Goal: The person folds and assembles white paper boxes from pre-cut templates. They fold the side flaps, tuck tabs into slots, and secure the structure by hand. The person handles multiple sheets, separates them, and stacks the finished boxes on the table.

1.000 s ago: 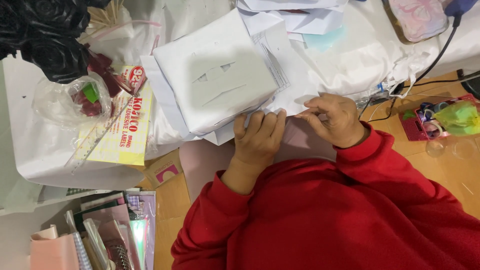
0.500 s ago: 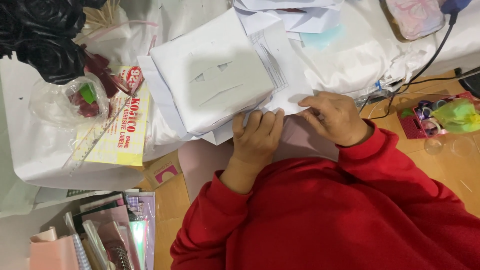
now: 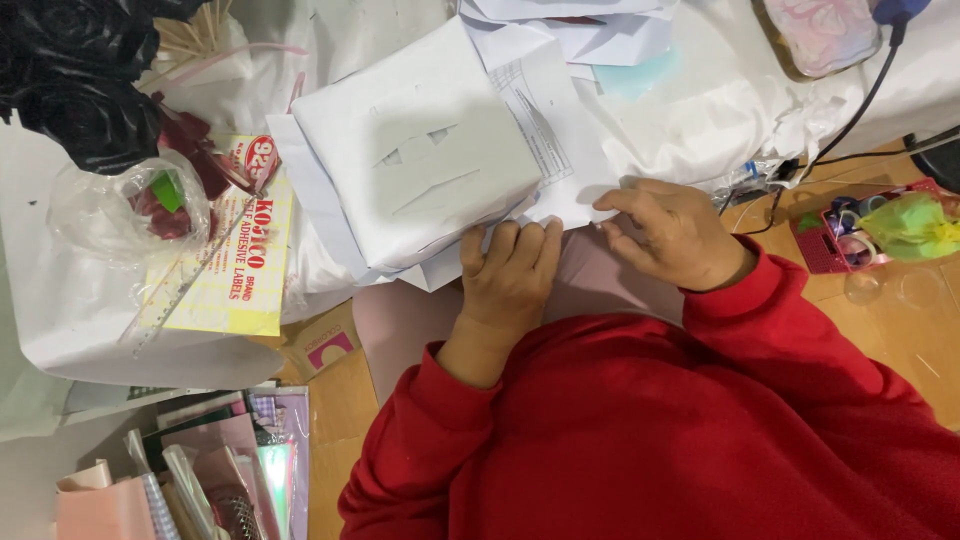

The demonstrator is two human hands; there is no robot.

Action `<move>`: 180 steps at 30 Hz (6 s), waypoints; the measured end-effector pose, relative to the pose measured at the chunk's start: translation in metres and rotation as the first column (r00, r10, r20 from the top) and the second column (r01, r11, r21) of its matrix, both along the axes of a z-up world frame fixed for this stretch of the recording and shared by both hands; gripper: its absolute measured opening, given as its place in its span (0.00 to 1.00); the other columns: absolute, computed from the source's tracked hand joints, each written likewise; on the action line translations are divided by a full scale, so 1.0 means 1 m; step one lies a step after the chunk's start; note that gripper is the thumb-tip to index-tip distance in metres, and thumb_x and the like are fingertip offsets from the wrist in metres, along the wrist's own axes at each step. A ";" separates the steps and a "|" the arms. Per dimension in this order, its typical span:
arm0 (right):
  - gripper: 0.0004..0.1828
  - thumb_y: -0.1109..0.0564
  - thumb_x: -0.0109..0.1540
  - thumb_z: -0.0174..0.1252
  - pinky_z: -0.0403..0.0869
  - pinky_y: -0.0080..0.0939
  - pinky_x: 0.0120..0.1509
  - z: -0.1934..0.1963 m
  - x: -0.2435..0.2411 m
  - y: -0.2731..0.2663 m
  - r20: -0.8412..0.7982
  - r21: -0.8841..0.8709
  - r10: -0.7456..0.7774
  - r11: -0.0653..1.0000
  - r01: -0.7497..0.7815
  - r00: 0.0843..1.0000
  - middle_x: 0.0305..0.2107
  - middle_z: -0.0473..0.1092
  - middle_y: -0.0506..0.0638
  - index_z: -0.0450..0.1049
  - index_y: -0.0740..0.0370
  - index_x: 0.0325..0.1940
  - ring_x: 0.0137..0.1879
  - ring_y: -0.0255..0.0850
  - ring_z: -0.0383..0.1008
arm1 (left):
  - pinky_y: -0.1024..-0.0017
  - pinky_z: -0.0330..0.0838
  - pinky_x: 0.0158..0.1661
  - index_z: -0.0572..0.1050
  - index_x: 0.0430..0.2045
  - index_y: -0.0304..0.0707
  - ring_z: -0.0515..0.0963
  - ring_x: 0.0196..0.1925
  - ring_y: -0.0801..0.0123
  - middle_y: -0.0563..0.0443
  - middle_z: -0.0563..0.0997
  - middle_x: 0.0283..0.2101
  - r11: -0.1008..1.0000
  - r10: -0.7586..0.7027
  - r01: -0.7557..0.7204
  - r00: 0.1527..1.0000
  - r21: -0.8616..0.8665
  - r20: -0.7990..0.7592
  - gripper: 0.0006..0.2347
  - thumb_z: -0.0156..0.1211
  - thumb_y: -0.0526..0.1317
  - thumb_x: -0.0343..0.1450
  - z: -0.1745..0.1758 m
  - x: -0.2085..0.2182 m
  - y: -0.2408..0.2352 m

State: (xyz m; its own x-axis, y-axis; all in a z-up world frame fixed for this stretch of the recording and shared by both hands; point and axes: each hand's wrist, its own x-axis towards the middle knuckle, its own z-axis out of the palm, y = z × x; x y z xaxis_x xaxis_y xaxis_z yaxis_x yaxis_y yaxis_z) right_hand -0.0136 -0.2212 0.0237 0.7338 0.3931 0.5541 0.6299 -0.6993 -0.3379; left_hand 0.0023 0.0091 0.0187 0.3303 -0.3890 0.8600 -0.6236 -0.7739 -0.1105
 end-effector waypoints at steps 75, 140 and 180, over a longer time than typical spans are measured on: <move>0.34 0.73 0.57 0.64 0.68 0.29 0.40 -0.025 -0.045 -0.032 -0.563 0.705 0.316 0.666 0.244 0.763 0.35 0.75 0.51 0.60 0.62 0.63 0.32 0.29 0.69 | 0.50 0.55 0.52 0.67 0.66 0.59 0.69 0.47 0.60 0.49 0.75 0.51 0.960 0.186 -0.149 0.972 0.236 -0.143 0.25 0.64 0.35 0.73 -0.047 -0.002 -0.036; 0.05 0.75 0.70 0.64 0.74 0.54 0.59 0.040 -0.031 -0.034 0.293 0.114 -0.204 0.978 0.177 0.934 0.46 0.77 0.71 0.80 0.80 0.50 0.53 0.60 0.76 | 0.46 0.68 0.60 0.79 0.36 0.35 0.68 0.61 0.42 0.36 0.69 0.59 0.907 0.139 -0.296 0.882 -0.301 -0.450 0.07 0.66 0.38 0.69 0.034 -0.058 0.127; 0.63 0.54 0.51 0.87 0.59 0.66 0.69 0.035 0.002 -0.006 0.556 0.395 -0.408 0.896 0.202 0.724 0.57 0.57 0.77 0.48 0.87 0.69 0.61 0.64 0.63 | 0.60 0.81 0.34 0.77 0.41 0.22 0.82 0.33 0.65 0.36 0.83 0.32 0.150 -0.679 -0.352 0.643 -0.924 -0.355 0.13 0.64 0.30 0.63 0.033 -0.113 0.234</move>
